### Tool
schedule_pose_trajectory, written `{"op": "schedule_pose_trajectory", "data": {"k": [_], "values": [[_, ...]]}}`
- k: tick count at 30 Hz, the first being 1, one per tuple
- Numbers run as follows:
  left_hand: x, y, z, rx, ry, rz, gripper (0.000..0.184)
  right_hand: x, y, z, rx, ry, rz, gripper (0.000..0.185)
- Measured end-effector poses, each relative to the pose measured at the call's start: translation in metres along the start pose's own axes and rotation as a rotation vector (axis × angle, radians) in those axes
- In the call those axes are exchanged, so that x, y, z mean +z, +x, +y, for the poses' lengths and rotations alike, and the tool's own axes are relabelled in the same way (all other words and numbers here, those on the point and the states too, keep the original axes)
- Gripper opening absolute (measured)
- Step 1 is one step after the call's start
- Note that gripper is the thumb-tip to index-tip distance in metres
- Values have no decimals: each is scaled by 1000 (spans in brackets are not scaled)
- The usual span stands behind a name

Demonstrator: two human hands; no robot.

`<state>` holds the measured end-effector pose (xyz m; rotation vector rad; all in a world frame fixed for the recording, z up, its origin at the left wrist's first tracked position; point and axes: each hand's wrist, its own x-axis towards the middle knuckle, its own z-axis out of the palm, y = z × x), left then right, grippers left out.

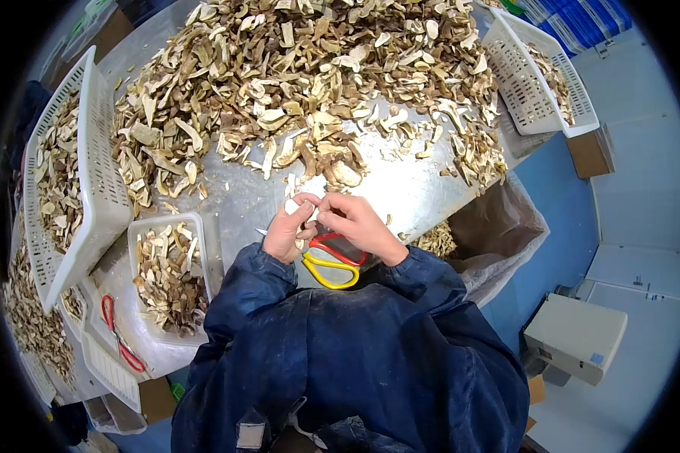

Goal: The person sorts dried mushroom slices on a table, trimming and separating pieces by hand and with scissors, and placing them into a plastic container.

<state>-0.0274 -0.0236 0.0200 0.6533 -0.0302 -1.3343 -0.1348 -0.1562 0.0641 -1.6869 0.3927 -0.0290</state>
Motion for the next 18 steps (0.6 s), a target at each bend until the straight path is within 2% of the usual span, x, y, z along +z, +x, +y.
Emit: {"op": "schedule_pose_trajectory", "data": {"k": [1,4,7,8,11,16,18], "values": [[-5,1,-1,32,-44,-27,12,-1,-1,-1,3,63,-19,13],[-14,5,-3,106,-163,-87,13,-20,-1,-2,190,-62,-117,16],[-11,5,3,127,-176,-54,14,-31,5,2,136,-407,312,17],[-7,2,5,119,-123,-9,15,-35,9,10,-55,-503,433,17],[1,1,8,103,-14,57,16,-41,25,19,-115,-741,594,18],[-1,2,3,115,-7,56,29,-37,46,21,-97,-950,565,22],[-8,5,1,108,-104,0,36,-45,51,27,-104,-743,531,22]]}}
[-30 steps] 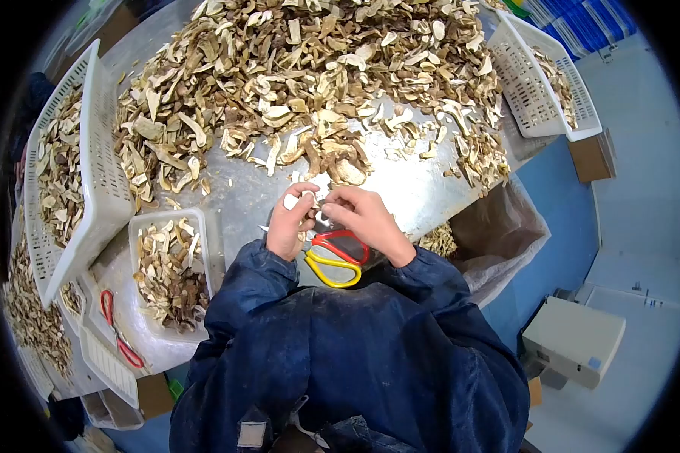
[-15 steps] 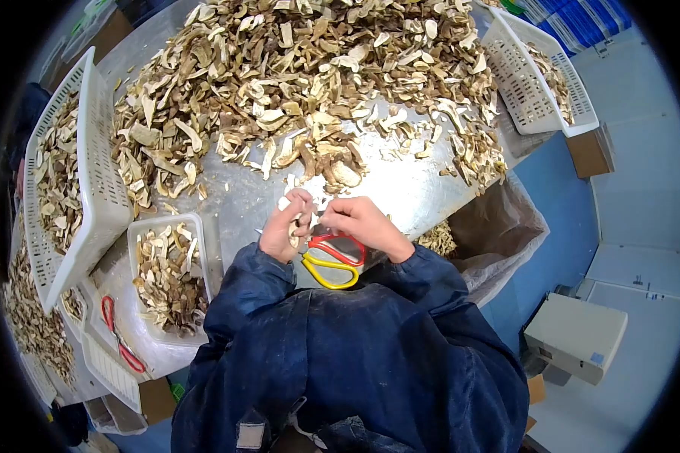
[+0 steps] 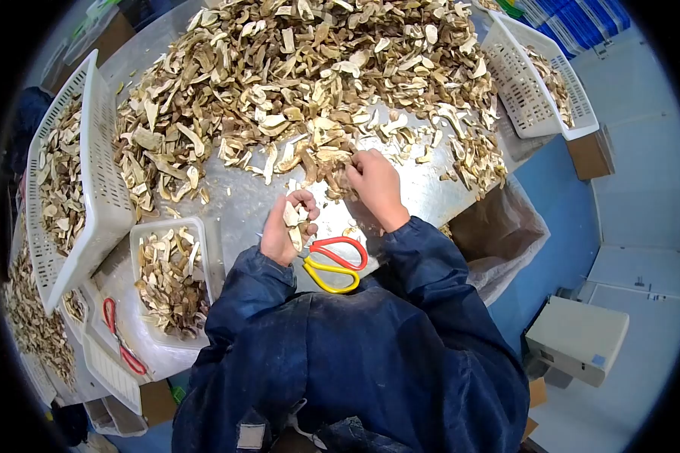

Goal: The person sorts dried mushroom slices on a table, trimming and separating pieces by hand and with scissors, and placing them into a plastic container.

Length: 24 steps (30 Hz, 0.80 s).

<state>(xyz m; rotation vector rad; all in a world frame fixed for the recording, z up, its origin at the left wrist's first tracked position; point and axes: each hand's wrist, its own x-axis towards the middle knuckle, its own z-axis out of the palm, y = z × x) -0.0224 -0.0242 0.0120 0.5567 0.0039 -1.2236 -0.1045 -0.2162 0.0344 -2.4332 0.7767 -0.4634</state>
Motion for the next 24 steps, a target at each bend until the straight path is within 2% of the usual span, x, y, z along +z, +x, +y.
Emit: {"op": "schedule_pose_trajectory", "data": {"k": [1,2,5,10,13,14,15,18,21,23,24], "values": [[-1,1,1,-2,-31,-18,38,1,1,5,17,100,-19,22],[-1,1,1,-4,-63,-35,41,4,0,12,132,412,-88,21],[1,0,0,-8,-33,-4,40,-24,-2,0,546,1102,-462,19],[12,-2,4,-37,93,21,31,-18,-17,4,647,1595,-655,22],[8,-3,3,-12,70,-81,34,-18,-21,-6,621,1602,-755,21],[8,-2,2,-20,99,-88,32,-15,-24,-11,506,1442,-800,20],[8,-2,1,-28,129,-95,31,-18,-26,-24,488,1242,-775,20],[-1,0,-4,-62,151,-58,22,-22,-27,-39,375,838,-564,21],[-5,1,-4,-53,53,-59,13,-16,-10,-16,151,353,-52,19],[-3,1,-4,-40,-14,-73,10,-14,5,1,95,95,125,21],[-2,1,-4,-35,-35,-74,9,-14,7,2,53,-13,129,21]]}}
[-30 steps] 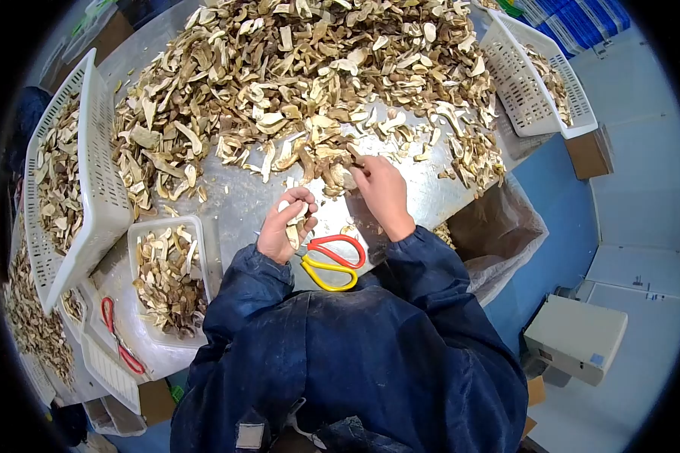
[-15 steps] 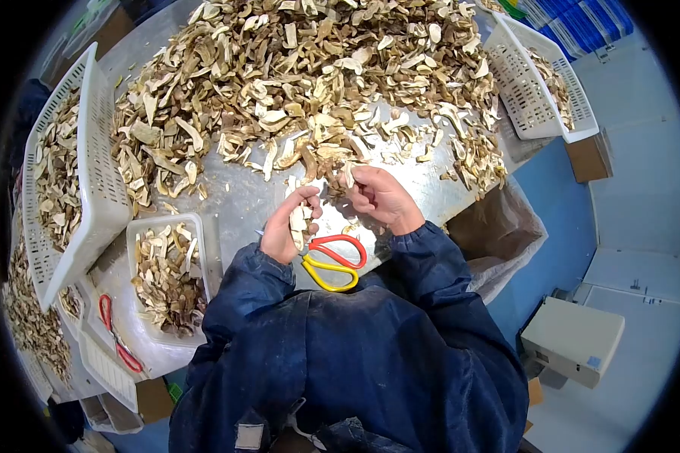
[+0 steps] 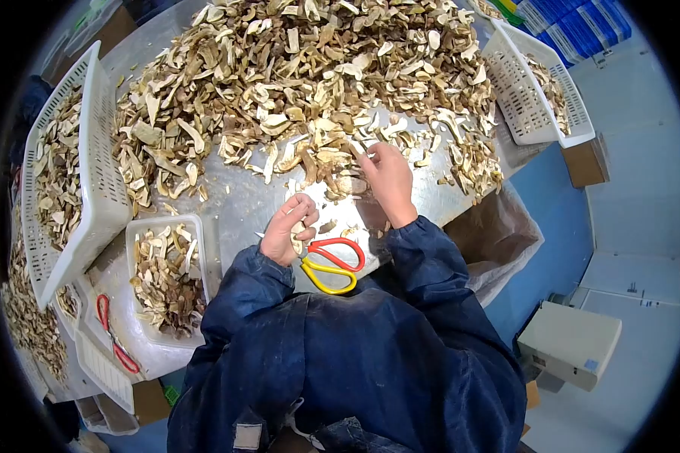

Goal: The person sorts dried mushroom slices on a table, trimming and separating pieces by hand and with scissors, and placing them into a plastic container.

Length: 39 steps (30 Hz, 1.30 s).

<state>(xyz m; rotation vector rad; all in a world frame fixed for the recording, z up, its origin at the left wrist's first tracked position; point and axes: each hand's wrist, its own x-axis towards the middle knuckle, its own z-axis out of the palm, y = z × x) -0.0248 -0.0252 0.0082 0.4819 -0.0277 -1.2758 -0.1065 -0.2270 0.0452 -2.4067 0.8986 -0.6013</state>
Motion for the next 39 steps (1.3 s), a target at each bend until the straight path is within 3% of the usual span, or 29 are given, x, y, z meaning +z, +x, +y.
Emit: {"op": "schedule_pose_trajectory", "data": {"k": [2,5,8,11,14,17,19,20,23,25,29,34,37,38,39], "values": [[-2,1,1,12,-32,-5,9,2,3,1,-94,-207,11,22],[-5,2,3,10,-70,15,15,6,7,17,-80,-155,-10,21],[2,0,5,-1,-122,85,25,5,9,40,17,74,-6,21],[6,1,2,26,-159,93,35,-9,1,26,385,488,-215,20],[3,4,-1,46,-169,26,41,-21,-16,-18,449,719,-364,20],[5,4,-2,57,-222,8,45,-24,-28,-48,357,730,-504,18],[10,1,0,69,-237,60,45,-11,-22,-32,194,510,-341,19],[11,0,0,55,-276,193,33,-6,-16,-29,123,400,-279,19],[-10,5,-3,42,-374,23,25,9,-11,-27,-94,141,-200,20],[0,2,3,26,-389,57,21,17,-13,-37,-247,-73,-183,20],[-5,3,2,39,-386,11,26,26,-5,-21,-245,-21,-165,17],[-8,4,-3,69,-317,2,33,8,-8,-24,330,567,-474,22],[-8,4,-3,74,-260,-1,36,-5,-14,-32,446,780,-656,22],[-5,2,-1,77,-223,24,37,-8,-17,-34,370,750,-760,20],[0,0,1,79,-185,48,37,-9,-19,-40,340,714,-660,20]]}}
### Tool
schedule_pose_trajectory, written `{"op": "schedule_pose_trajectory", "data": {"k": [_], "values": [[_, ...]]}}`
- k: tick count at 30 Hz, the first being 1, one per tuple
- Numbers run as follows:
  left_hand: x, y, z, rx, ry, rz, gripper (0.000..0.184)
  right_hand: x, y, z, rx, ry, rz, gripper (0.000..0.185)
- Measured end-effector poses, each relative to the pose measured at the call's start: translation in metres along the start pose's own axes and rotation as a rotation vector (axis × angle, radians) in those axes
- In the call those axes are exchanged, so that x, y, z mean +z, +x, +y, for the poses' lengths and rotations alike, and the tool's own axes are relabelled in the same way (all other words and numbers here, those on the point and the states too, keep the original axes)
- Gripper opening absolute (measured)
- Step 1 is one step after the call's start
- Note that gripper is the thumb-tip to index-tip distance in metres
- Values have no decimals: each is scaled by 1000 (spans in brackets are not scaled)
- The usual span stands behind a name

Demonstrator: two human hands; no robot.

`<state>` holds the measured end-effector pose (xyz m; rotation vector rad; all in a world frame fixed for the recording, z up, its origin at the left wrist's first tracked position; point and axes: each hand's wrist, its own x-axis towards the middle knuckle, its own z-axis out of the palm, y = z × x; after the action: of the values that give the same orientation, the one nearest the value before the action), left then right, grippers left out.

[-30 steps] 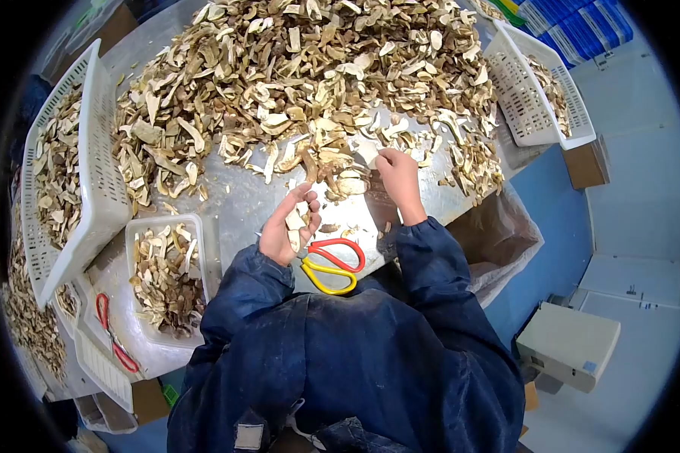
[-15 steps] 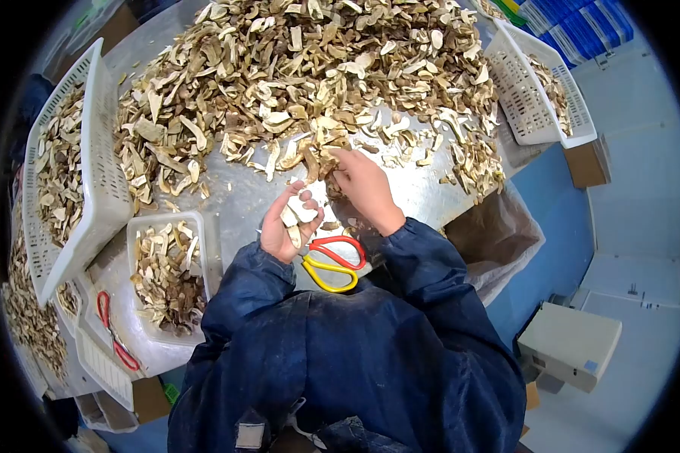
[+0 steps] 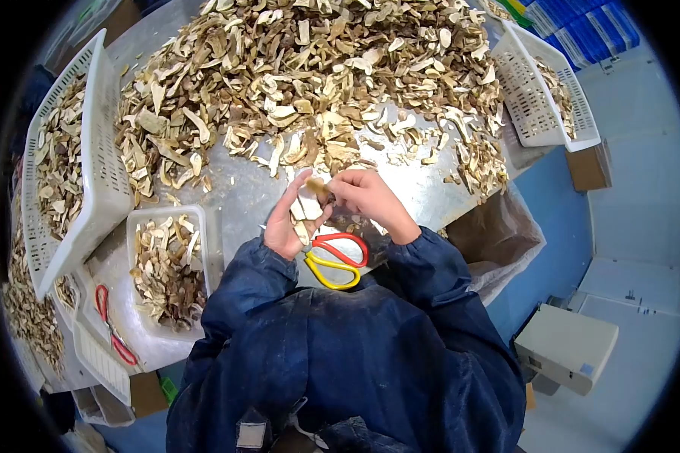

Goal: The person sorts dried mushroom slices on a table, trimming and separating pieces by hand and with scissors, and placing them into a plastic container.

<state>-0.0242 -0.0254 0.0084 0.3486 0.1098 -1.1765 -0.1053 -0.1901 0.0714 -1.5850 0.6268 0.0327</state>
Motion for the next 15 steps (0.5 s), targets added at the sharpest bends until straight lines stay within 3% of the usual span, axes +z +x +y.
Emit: {"op": "schedule_pose_trajectory", "data": {"k": [3,7,10,14,15], "values": [[3,0,-3,27,-37,54,32,4,8,0,-175,-189,264,21],[-13,3,-5,21,-76,-26,21,10,12,11,-326,-820,399,25],[-26,7,-4,-3,-105,-56,23,22,16,16,-307,-1044,438,23],[-15,4,-1,32,-24,50,31,7,21,17,-299,-909,522,19],[-9,4,-1,27,-44,59,32,3,17,8,-199,-734,464,21]]}}
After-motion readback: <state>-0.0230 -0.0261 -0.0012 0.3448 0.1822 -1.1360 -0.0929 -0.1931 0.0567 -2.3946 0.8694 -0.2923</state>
